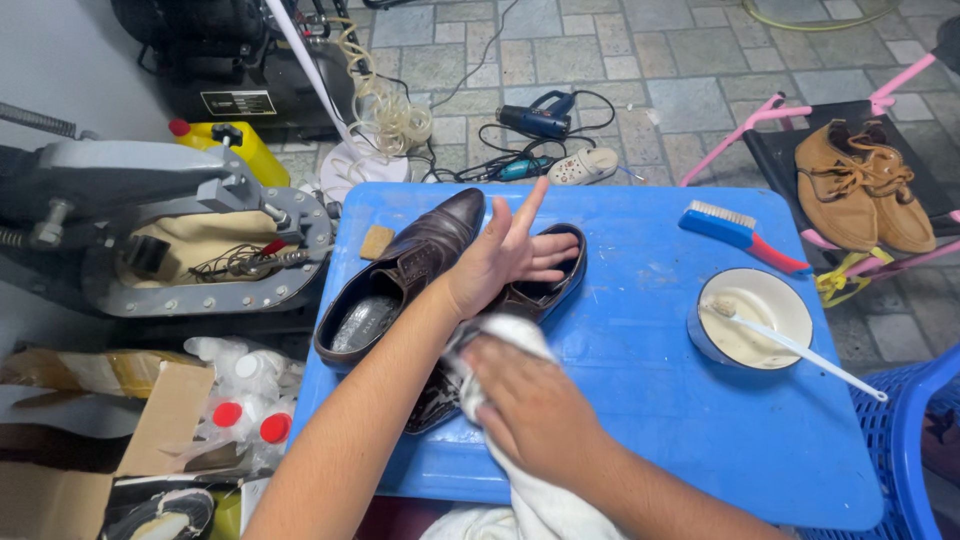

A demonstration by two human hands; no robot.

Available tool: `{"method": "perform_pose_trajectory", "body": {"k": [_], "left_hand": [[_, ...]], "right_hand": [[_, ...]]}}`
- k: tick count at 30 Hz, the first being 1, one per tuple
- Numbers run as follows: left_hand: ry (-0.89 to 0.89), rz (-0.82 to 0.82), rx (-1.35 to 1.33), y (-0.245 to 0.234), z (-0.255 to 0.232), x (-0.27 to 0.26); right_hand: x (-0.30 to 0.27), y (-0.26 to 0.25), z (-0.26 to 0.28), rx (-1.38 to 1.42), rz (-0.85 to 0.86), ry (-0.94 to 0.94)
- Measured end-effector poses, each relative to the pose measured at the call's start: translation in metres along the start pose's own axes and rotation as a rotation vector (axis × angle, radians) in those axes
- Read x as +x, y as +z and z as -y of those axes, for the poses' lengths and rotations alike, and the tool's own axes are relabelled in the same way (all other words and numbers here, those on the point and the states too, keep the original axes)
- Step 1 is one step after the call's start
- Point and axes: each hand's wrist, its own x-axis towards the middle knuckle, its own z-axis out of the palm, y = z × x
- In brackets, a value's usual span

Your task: The person scrubs a brown leather shoe with a toothbrush and cleaning solution, then wipes it with a cloth. The person repeats the process on the second shoe, focusing on the upper and toe areas.

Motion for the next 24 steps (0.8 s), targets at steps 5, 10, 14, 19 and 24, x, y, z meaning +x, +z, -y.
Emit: {"method": "perform_pose_trajectory", "body": {"k": [5, 10, 14, 19, 24], "left_hand": [[0.060, -0.118, 0.070, 0.005, -0.026, -0.024], [0.139, -0.485, 0.520, 0.047, -0.025, -0.115], [-0.010, -0.515, 0.252, 0.052, 0.007, -0.132], [0.013, -0.410, -0.021, 0.034, 0.028, -0.139], [0.022, -0.355, -0.057, 0.032, 0.031, -0.145]], "right_hand": [[-0.012, -0.006, 0.008, 0.138, 0.064, -0.027], [-0.015, -0.018, -0.002, 0.041, -0.035, 0.085], [0.000, -0.025, -0.015, -0.074, -0.060, 0.037], [0.018, -0.014, -0.018, -0.049, 0.009, 0.002], [0.010, -0.015, -0.017, 0.113, 0.103, -0.042]]}}
